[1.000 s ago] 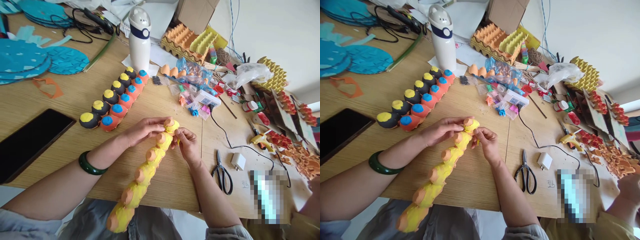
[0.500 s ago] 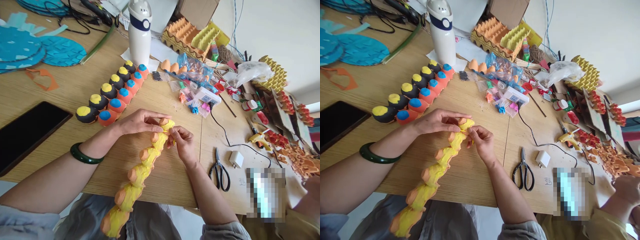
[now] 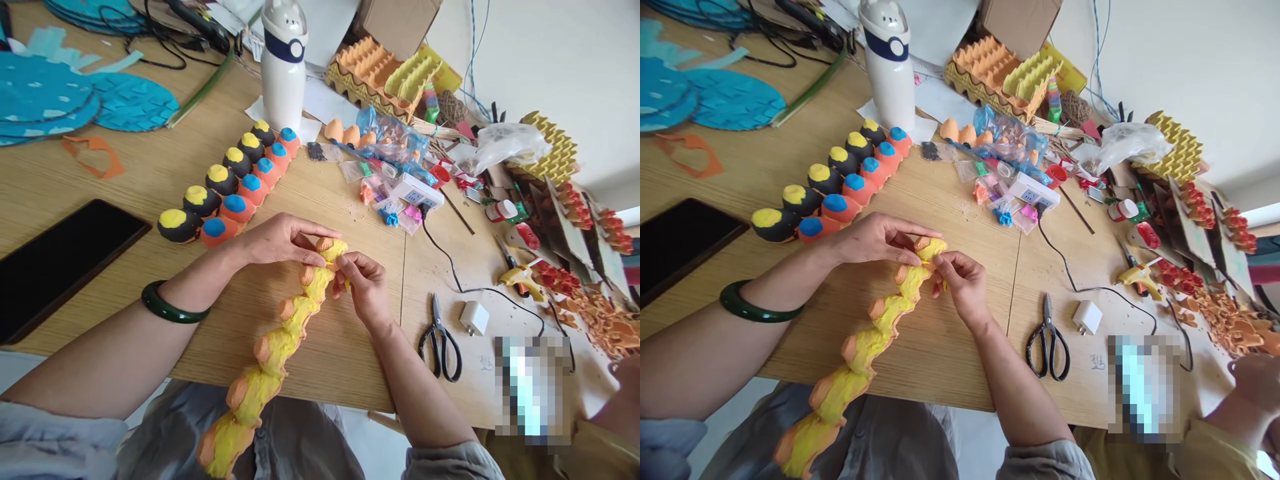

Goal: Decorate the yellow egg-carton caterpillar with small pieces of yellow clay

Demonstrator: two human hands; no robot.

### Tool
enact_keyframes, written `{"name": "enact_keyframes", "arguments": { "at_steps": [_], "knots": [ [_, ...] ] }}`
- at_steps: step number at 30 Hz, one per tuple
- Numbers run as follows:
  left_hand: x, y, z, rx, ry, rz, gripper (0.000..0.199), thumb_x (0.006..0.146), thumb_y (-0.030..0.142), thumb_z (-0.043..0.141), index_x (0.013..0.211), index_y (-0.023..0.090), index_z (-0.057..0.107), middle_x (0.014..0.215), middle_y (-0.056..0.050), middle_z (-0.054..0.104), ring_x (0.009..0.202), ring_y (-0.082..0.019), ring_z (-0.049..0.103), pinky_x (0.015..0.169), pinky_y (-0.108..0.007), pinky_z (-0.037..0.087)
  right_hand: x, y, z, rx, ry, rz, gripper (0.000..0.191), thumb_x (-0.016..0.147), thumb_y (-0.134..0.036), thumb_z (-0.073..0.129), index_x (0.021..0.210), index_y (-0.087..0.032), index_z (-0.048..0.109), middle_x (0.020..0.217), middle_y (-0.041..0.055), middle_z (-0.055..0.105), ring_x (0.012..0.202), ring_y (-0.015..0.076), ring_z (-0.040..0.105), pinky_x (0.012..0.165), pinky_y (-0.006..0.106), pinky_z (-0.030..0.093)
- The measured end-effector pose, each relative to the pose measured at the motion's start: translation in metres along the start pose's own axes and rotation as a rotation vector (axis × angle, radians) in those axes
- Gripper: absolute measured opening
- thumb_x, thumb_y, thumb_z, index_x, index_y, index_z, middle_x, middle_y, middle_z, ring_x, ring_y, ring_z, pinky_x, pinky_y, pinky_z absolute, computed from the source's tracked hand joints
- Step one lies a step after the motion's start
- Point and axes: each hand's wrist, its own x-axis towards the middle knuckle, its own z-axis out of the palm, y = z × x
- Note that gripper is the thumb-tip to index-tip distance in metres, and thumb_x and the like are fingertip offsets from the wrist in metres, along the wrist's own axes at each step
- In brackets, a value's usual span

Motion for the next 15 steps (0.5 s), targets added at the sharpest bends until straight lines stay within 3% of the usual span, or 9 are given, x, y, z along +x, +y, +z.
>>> {"name": "enact_keyframes", "arguments": {
  "at_steps": [9, 15],
  "knots": [
    [-0.001, -0.003, 0.006, 0.129, 0.066, 0.077, 0.065, 0.077, 0.046, 0.086, 0.134, 0.017, 0.074, 0.084, -0.004, 0.078, 0.072, -0.018, 0.071, 0.063, -0.025, 0.056, -0.002, -0.001, 0.000, -0.014, -0.010, 0.014, 0.030, 0.087, -0.047, 0.079, 0.075, -0.020, 0.073, 0.058, -0.0052, 0.059, 0.045, 0.0082, 0.054, 0.043, 0.022, 0.048],
    [0.000, -0.002, 0.015, 0.112, 0.073, 0.096, 0.060, 0.080, 0.046, 0.083, 0.132, 0.017, 0.074, 0.094, -0.005, 0.079, 0.075, -0.016, 0.072, 0.063, -0.023, 0.055, -0.001, 0.000, -0.002, -0.011, -0.014, 0.010, 0.029, 0.088, -0.044, 0.079, 0.075, -0.019, 0.073, 0.059, -0.0048, 0.059, 0.045, 0.0083, 0.054, 0.044, 0.022, 0.048]
  ]
}}
